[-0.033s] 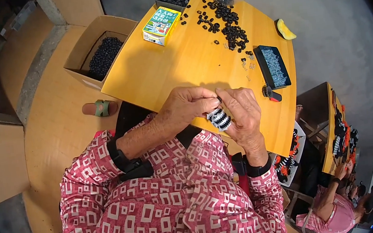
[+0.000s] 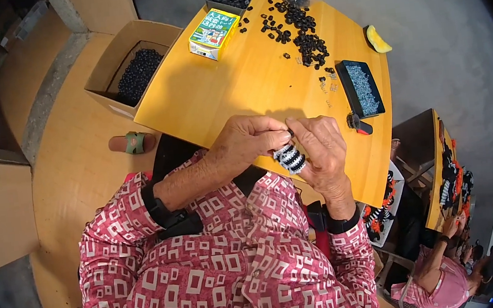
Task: The person attaches black plastic pieces to a striped beaded craft piece by hand.
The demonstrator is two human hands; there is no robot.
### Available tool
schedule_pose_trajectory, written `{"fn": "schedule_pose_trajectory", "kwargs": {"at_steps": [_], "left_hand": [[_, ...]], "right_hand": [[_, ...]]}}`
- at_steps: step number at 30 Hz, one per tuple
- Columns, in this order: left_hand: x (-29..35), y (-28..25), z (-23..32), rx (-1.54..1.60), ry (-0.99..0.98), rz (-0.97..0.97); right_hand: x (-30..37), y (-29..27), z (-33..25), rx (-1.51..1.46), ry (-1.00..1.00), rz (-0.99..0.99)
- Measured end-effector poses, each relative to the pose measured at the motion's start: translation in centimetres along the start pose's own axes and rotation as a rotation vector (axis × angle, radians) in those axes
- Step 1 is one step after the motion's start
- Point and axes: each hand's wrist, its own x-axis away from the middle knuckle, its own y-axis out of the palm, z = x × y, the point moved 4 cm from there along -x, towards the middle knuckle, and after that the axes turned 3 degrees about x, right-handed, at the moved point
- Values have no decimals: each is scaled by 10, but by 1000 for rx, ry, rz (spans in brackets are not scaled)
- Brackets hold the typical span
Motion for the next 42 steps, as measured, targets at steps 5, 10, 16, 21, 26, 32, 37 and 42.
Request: {"fn": "schedule_pose_trajectory", "kwargs": {"at_steps": [5,10,16,21,26,32,37,42], "left_hand": [[0,1,4,12,-21,-46],[-2,-4,-11,-17,-157,-79],[1,-4,-10,-7,-182,-81],[1,-3,-7,-54,-36,-90],[0,-2,-9,-107,-29,-56],[-2,-3,-9,-116,-32,-22],[-5,-1,-2,-157,12,-4],[-7,-7,1,-259,48,-9]], "right_hand": [[-1,-6,-2,103,-81,-19],[1,-5,-2,131,-132,-49],[2,-7,-8,137,-132,-145],[7,-5,-11,182,-112,-148],[8,-6,-15,212,-95,-178],[6,-4,-19,209,-4,-148],[1,-3,-21,280,4,-126],[-1,3,-21,297,11,-123]]}}
